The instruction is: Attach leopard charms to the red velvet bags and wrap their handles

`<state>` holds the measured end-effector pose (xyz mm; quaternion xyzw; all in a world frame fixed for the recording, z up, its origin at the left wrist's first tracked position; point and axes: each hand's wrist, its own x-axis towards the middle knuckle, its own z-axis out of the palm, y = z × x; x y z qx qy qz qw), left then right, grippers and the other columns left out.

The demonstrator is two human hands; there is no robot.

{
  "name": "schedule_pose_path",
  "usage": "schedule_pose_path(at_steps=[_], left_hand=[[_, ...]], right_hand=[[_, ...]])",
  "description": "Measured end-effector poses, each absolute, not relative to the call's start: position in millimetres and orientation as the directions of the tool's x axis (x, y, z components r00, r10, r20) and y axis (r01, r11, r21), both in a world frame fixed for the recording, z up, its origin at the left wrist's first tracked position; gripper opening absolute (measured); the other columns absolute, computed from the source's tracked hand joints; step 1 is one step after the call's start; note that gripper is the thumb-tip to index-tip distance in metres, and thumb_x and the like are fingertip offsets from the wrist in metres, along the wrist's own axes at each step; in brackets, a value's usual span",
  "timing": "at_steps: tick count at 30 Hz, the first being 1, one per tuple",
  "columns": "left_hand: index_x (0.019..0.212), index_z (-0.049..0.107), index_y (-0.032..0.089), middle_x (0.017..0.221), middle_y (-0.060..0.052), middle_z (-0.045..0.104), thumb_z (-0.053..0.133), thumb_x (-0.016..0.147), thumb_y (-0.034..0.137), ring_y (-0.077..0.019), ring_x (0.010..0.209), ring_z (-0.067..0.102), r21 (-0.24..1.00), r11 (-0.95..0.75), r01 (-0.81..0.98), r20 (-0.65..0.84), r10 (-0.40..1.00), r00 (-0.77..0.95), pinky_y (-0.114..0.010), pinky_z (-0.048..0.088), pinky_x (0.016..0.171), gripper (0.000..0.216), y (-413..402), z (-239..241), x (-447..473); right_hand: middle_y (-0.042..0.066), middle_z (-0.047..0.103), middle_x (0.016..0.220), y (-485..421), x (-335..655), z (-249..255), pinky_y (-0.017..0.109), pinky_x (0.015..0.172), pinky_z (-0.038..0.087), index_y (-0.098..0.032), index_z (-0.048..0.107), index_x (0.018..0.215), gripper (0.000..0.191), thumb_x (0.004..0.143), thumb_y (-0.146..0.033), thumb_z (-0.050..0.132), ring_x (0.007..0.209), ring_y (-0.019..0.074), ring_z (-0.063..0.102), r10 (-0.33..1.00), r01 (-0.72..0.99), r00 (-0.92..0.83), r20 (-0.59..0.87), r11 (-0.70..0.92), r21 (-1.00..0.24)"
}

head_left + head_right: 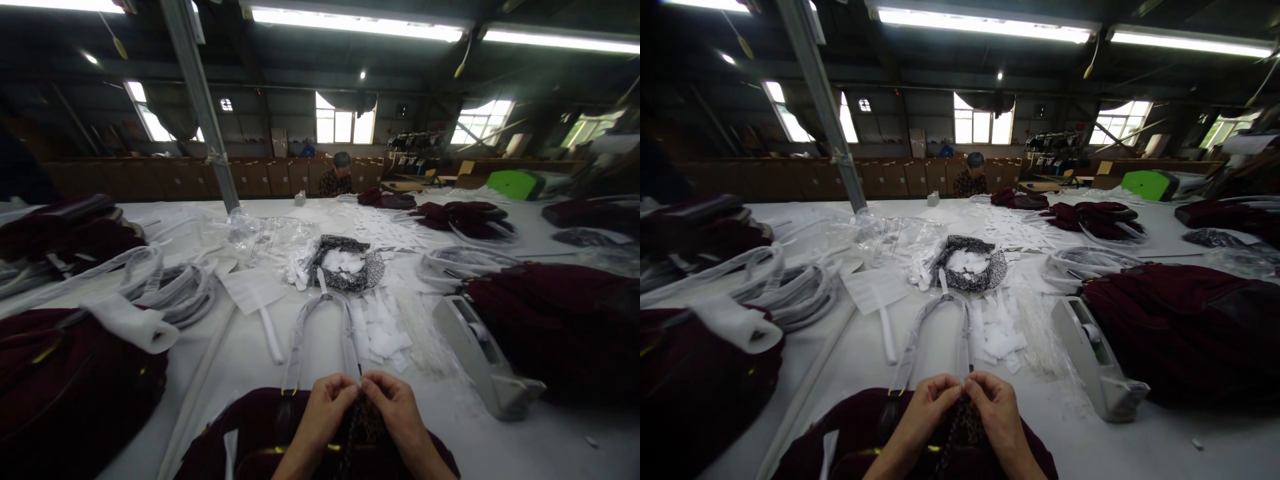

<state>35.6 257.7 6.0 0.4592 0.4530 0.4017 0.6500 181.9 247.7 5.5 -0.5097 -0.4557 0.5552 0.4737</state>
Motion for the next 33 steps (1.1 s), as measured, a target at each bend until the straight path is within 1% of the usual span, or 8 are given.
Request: schedule_pose_path(at_steps=[4,11,15,18,22,25,29,33], left_hand=[[0.069,0.062,0.01,0.056,0.002,0.056,0.065,0.068,0.039,-0.0093,0.053,0.045,0.955,0.277,-0.107,-0.242,0.934,0.263,-0.021,0.033,0.055,0.029,258.2,3.3,36.1],[0.07,0.064,0.01,0.061,0.001,0.057,0.063,0.07,0.034,-0.0102,0.059,0.046,0.957,0.285,-0.062,-0.255,0.92,0.297,-0.021,0.035,0.059,0.024,257.4,4.0,32.7],[0.068,0.064,0.011,0.06,0.002,0.056,0.063,0.069,0.033,-0.0101,0.058,0.045,0.955,0.295,-0.041,-0.269,0.914,0.305,-0.021,0.034,0.057,0.022,257.2,6.0,32.0],[0.068,0.064,0.011,0.058,0.002,0.053,0.062,0.069,0.033,-0.0092,0.056,0.041,0.953,0.303,-0.029,-0.281,0.912,0.3,-0.02,0.032,0.053,0.023,257.6,7.0,32.2],[0.064,0.061,0.011,0.051,0.005,0.044,0.06,0.07,0.03,-0.0064,0.049,0.033,0.955,0.295,0.003,-0.284,0.917,0.28,-0.019,0.024,0.046,0.02,257.6,5.9,33.0],[0.061,0.057,0.013,0.047,0.005,0.043,0.057,0.069,0.028,-0.0058,0.043,0.031,0.954,0.3,0.02,-0.295,0.921,0.252,-0.02,0.02,0.043,0.017,257.8,3.8,34.7],[0.058,0.052,0.015,0.043,0.005,0.044,0.053,0.065,0.026,-0.0062,0.038,0.031,0.949,0.314,0.026,-0.311,0.921,0.233,-0.021,0.02,0.042,0.013,260.2,-0.6,37.7],[0.056,0.049,0.017,0.043,0.005,0.042,0.052,0.064,0.025,-0.0074,0.041,0.033,0.969,0.244,0.024,-0.244,0.945,0.219,-0.022,0.024,0.044,0.011,262.6,-17.2,40.9]], right_hand=[[0.0,0.058,0.062,249.9,184.0,-2.2,0.02,0.054,0.038,-0.012,0.066,0.079,0.033,0.072,-0.045,0.067,0.057,0.0113,0.048,0.989,-0.059,-0.056,-0.138,-0.141,-0.988],[0.001,0.057,0.064,249.6,187.5,-9.6,0.02,0.055,0.037,-0.012,0.066,0.079,0.032,0.075,-0.044,0.064,0.059,0.0119,0.047,0.989,0.008,-0.079,-0.121,-0.121,-0.993],[0.0,0.056,0.064,248.7,188.5,-10.9,0.02,0.055,0.037,-0.013,0.065,0.079,0.031,0.076,-0.044,0.063,0.059,0.0116,0.047,0.989,0.02,-0.08,-0.124,-0.123,-0.992],[0.001,0.057,0.065,248.8,189.0,-12.0,0.021,0.057,0.039,-0.013,0.065,0.078,0.031,0.077,-0.044,0.062,0.062,0.0129,0.049,0.989,0.057,-0.087,-0.121,-0.116,-0.992],[0.002,0.059,0.067,248.9,189.2,-11.8,0.021,0.059,0.041,-0.014,0.066,0.077,0.031,0.078,-0.044,0.061,0.064,0.0148,0.051,0.991,0.113,-0.099,-0.092,-0.081,-0.99],[0.003,0.06,0.069,249.7,189.4,-13.2,0.022,0.06,0.043,-0.015,0.067,0.076,0.033,0.079,-0.046,0.057,0.067,0.017,0.054,0.987,0.146,-0.14,-0.078,-0.058,-0.988],[0.004,0.062,0.068,253.8,188.8,-25.4,0.023,0.063,0.045,-0.016,0.067,0.073,0.036,0.077,-0.05,0.057,0.069,0.019,0.057,0.991,0.208,-0.128,-0.026,0.001,-0.978],[0.004,0.062,0.063,258.1,186.1,-45.0,0.022,0.057,0.045,-0.016,0.067,0.067,0.042,0.072,-0.057,0.057,0.062,0.0185,0.057,0.998,0.232,-0.063,0.008,0.022,-0.972]])
